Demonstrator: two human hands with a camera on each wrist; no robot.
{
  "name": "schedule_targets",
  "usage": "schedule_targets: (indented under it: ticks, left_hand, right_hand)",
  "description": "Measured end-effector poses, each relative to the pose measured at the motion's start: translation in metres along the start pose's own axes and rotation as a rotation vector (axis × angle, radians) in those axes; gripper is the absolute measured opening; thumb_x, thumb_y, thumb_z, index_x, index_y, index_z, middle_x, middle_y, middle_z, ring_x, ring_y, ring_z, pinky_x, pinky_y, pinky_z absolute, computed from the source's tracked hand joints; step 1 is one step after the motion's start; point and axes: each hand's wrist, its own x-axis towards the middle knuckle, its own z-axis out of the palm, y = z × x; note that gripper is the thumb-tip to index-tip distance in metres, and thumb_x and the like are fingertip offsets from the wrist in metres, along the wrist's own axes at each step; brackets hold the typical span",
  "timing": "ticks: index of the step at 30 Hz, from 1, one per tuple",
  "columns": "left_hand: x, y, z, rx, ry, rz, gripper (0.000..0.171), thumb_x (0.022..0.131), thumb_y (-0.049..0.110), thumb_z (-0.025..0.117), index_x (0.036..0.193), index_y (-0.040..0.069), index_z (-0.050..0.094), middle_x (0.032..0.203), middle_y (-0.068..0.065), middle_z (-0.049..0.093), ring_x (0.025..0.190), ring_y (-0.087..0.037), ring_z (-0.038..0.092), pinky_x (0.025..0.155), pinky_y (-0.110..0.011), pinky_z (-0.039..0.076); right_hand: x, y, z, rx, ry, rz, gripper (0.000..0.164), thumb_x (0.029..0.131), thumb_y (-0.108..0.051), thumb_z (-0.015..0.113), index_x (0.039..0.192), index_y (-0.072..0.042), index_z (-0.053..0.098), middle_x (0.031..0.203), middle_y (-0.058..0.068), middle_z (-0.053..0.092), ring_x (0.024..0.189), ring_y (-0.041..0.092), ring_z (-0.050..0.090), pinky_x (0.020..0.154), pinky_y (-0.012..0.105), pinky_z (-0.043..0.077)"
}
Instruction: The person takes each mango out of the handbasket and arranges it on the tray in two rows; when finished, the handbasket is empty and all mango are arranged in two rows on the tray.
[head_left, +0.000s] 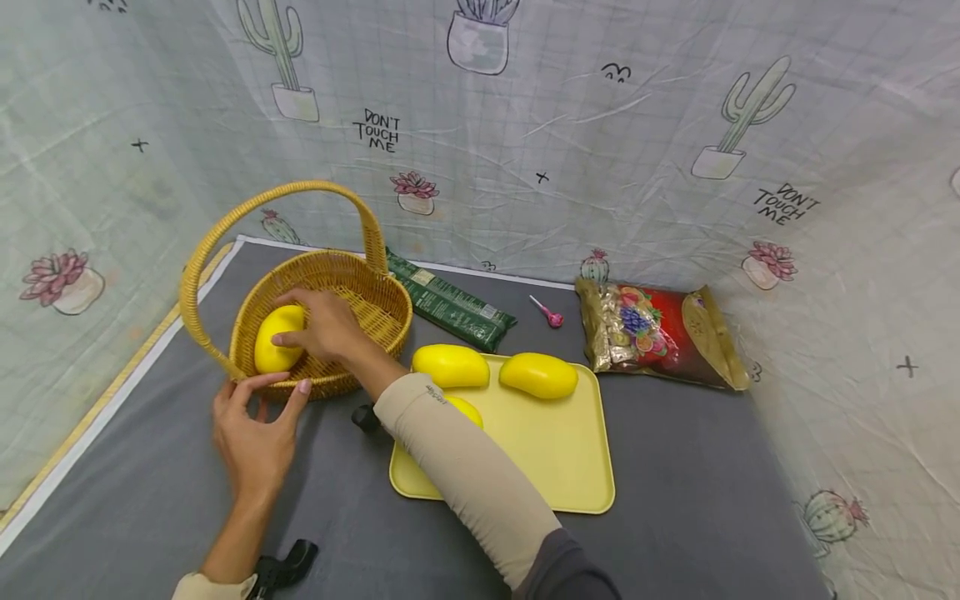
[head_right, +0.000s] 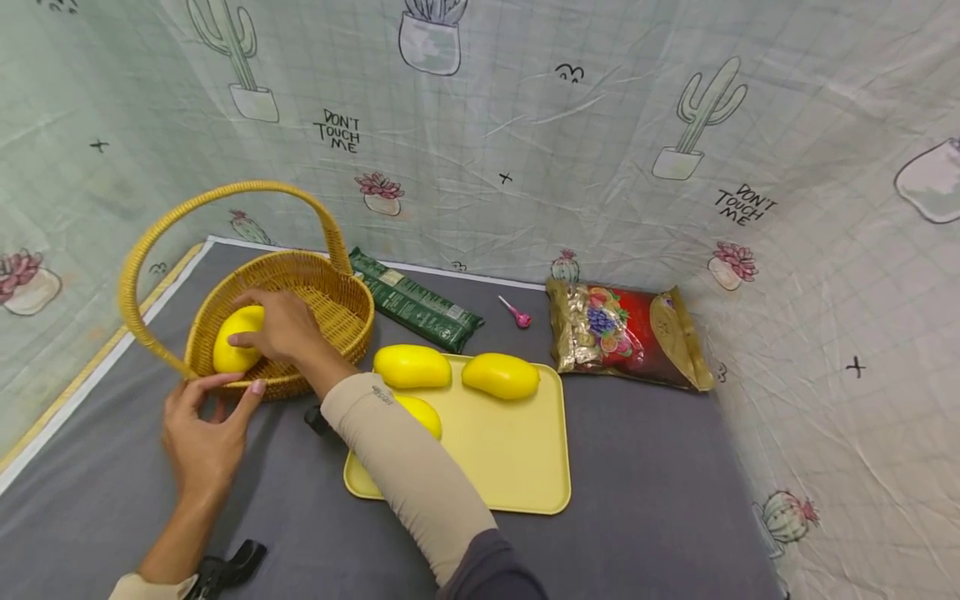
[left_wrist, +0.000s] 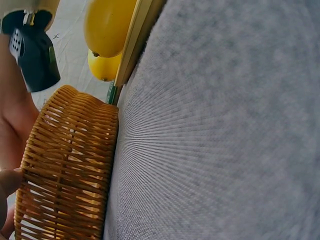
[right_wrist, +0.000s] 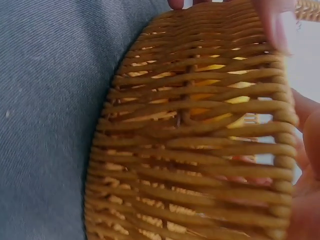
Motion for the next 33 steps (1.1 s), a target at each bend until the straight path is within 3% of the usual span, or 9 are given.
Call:
schedule_targets:
  ticks: [5, 13, 18, 24, 33]
  left_hand:
    - [0.0, 0.0, 0.001, -0.004, -0.003, -0.003, 0.037, 0.089, 0.032, 0.088, 0.116, 0.009, 0.078, 0.153, -0.01, 0.054, 0.133, -0.021, 0.051, 0.094, -0.013, 0.046]
    - [0.0, 0.0, 0.003, -0.018, -0.013, -0.011, 0.039, 0.09, 0.033, 0.088, 0.117, 0.008, 0.077, 0.156, -0.009, 0.051, 0.138, -0.024, 0.049, 0.102, -0.024, 0.051]
    - [0.0, 0.0, 0.002, -0.007, -0.002, -0.014, 0.038, 0.089, 0.033, 0.088, 0.116, 0.009, 0.078, 0.153, -0.009, 0.053, 0.135, -0.021, 0.051, 0.098, -0.02, 0.049]
    - [0.0, 0.0, 0.003, -0.006, -0.003, -0.015, 0.037, 0.089, 0.033, 0.088, 0.116, 0.01, 0.078, 0.153, -0.009, 0.054, 0.133, -0.02, 0.051, 0.097, -0.019, 0.049]
    - [0.001, 0.0, 0.002, -0.004, 0.0, -0.019, 0.038, 0.09, 0.033, 0.088, 0.117, 0.01, 0.078, 0.155, -0.01, 0.052, 0.135, -0.022, 0.051, 0.099, -0.022, 0.05]
  right_hand:
    - [0.008, -0.001, 0.01, -0.008, -0.004, 0.017, 0.052, 0.095, -0.043, 0.081, 0.144, -0.034, 0.066, 0.142, -0.01, 0.067, 0.13, 0.009, 0.061, 0.099, 0.018, 0.048]
    - [0.012, -0.008, 0.021, -0.057, -0.007, 0.106, 0.051, 0.092, -0.048, 0.082, 0.14, -0.041, 0.067, 0.136, -0.014, 0.068, 0.132, 0.008, 0.054, 0.09, 0.017, 0.044]
    - [0.012, -0.009, 0.021, -0.024, -0.008, 0.13, 0.051, 0.091, -0.047, 0.083, 0.139, -0.041, 0.069, 0.141, -0.014, 0.066, 0.135, 0.009, 0.055, 0.093, 0.018, 0.046]
    - [0.01, -0.007, 0.016, 0.0, 0.01, 0.155, 0.05, 0.09, -0.045, 0.085, 0.137, -0.042, 0.07, 0.141, -0.013, 0.065, 0.131, 0.008, 0.058, 0.089, 0.018, 0.047]
    - [-0.003, -0.004, -0.004, 0.103, 0.056, 0.1, 0.053, 0.089, -0.036, 0.088, 0.139, -0.037, 0.07, 0.141, -0.008, 0.066, 0.126, 0.01, 0.06, 0.088, 0.019, 0.047]
